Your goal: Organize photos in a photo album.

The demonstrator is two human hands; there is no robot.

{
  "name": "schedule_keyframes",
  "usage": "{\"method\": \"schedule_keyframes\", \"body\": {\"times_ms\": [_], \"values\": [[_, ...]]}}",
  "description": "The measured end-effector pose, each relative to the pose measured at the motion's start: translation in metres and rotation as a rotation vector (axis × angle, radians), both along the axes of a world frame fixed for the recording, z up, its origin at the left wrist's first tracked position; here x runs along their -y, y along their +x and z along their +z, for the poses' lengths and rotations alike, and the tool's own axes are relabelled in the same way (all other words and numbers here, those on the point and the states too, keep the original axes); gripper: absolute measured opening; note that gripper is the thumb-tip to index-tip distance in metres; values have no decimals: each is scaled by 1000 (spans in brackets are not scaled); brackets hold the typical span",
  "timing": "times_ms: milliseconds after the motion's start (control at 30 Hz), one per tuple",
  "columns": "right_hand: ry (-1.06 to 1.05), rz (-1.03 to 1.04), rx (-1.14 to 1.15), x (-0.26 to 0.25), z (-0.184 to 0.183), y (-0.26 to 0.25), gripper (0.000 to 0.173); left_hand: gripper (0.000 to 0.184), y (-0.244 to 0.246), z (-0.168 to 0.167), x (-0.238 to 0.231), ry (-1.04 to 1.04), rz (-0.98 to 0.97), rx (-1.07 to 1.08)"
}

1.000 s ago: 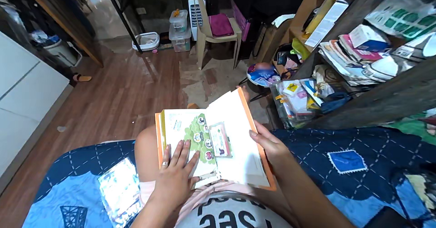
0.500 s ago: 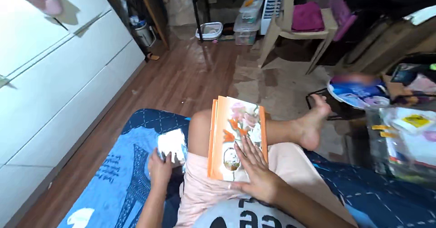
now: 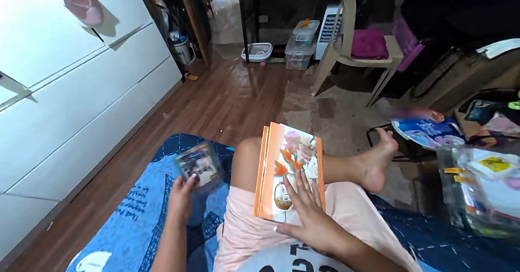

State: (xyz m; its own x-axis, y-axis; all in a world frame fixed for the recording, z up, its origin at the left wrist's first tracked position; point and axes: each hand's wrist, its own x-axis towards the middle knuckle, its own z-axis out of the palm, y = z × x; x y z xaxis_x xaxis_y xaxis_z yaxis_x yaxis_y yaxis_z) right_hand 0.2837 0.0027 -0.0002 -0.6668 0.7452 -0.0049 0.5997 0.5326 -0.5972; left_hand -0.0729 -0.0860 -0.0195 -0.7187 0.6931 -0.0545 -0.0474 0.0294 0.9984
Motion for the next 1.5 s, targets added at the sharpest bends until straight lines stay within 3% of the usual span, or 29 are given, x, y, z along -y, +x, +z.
{"method": "schedule_keyframes", "body": {"times_ms": [100, 200, 333, 467, 533, 633, 800, 933, 1133, 1267, 1433, 1500], "values": [[18, -201, -179, -3, 11, -23, 115, 21, 4, 27, 1, 333, 0, 251], [-49, -302, -115, -18, 31, -58, 123, 19, 19, 43, -8, 466, -71, 449], [-192, -311, 26, -25, 51, -76, 121, 19, 46, 59, -26, 432, -157, 523], [-218, -342, -365, -20, 61, -40, 105, 21, 67, 77, -37, 268, -215, 495], [-274, -393, -600, -22, 68, -16, 101, 25, 80, 85, -41, 158, -233, 431], [-371, -444, -780, -27, 84, 14, 103, 39, 99, 98, -48, -19, -316, 237], [-382, -436, -878, -23, 89, 38, 101, 57, 129, 102, -71, -306, -540, -210], [-374, -390, -945, -26, 80, 44, 101, 56, 147, 120, -87, -471, -602, -550], [-346, -339, -988, -30, 70, 54, 102, 55, 157, 124, -104, -616, -619, -742], [-356, -371, -958, -30, 70, 57, 102, 57, 185, 121, -122, -659, -771, -708], [-368, -368, -1004, -30, 66, 65, 105, 55, 214, 113, -139, -535, -934, -383], [-389, -377, -1032, -31, 66, 69, 106, 55, 221, 113, -144, -526, -970, -360]]}}
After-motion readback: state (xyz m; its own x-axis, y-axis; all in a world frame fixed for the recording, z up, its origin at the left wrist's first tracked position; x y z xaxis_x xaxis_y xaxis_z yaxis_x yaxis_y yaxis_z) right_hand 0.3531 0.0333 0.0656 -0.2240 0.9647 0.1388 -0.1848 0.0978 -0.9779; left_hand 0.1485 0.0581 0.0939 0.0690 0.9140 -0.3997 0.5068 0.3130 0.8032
